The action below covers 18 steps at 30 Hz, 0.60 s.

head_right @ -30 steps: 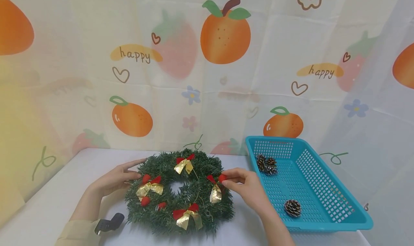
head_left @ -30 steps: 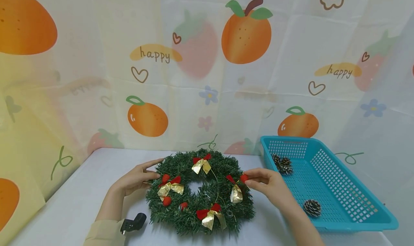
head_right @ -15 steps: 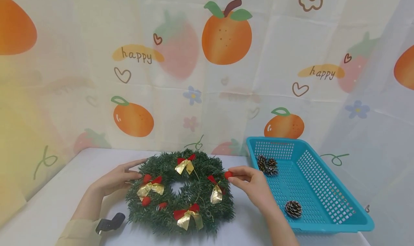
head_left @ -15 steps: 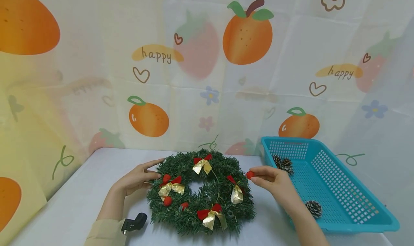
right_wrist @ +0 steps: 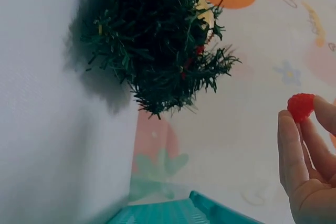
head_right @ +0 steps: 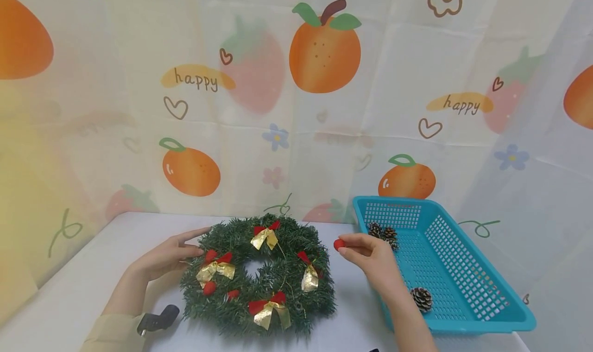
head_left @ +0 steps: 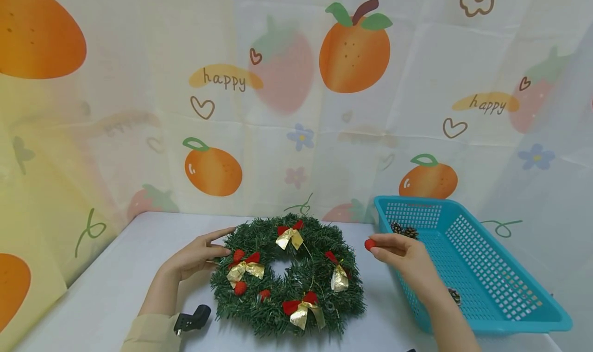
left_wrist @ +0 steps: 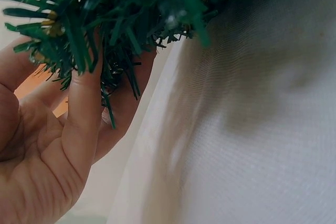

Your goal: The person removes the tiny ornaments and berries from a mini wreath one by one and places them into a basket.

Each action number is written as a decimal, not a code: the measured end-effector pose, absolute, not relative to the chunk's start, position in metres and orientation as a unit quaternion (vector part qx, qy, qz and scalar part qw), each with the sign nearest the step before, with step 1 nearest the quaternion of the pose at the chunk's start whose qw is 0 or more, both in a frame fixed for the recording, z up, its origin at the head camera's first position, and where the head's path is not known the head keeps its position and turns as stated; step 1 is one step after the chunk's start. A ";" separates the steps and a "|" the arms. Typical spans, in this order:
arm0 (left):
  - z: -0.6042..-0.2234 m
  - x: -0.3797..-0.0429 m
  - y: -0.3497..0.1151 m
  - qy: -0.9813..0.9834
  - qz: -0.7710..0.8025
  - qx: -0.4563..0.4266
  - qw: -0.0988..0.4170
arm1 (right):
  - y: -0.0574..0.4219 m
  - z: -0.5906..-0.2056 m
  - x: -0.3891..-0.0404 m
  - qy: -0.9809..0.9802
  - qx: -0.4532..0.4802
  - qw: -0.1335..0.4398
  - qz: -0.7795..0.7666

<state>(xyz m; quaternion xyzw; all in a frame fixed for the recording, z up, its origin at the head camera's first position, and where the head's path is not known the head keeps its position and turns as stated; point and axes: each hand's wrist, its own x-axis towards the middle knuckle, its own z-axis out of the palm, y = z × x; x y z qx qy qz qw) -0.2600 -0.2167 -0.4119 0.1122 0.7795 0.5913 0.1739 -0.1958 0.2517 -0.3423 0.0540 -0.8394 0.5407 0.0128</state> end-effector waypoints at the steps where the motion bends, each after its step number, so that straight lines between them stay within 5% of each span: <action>1: -0.412 -0.260 -0.217 0.779 0.592 0.111 0.174 | 0.253 -0.342 -0.196 -0.840 0.052 0.012 0.539; 18: -0.413 -0.261 -0.218 0.778 0.593 0.111 0.176 | 0.267 -0.338 -0.198 -0.845 0.036 0.020 0.534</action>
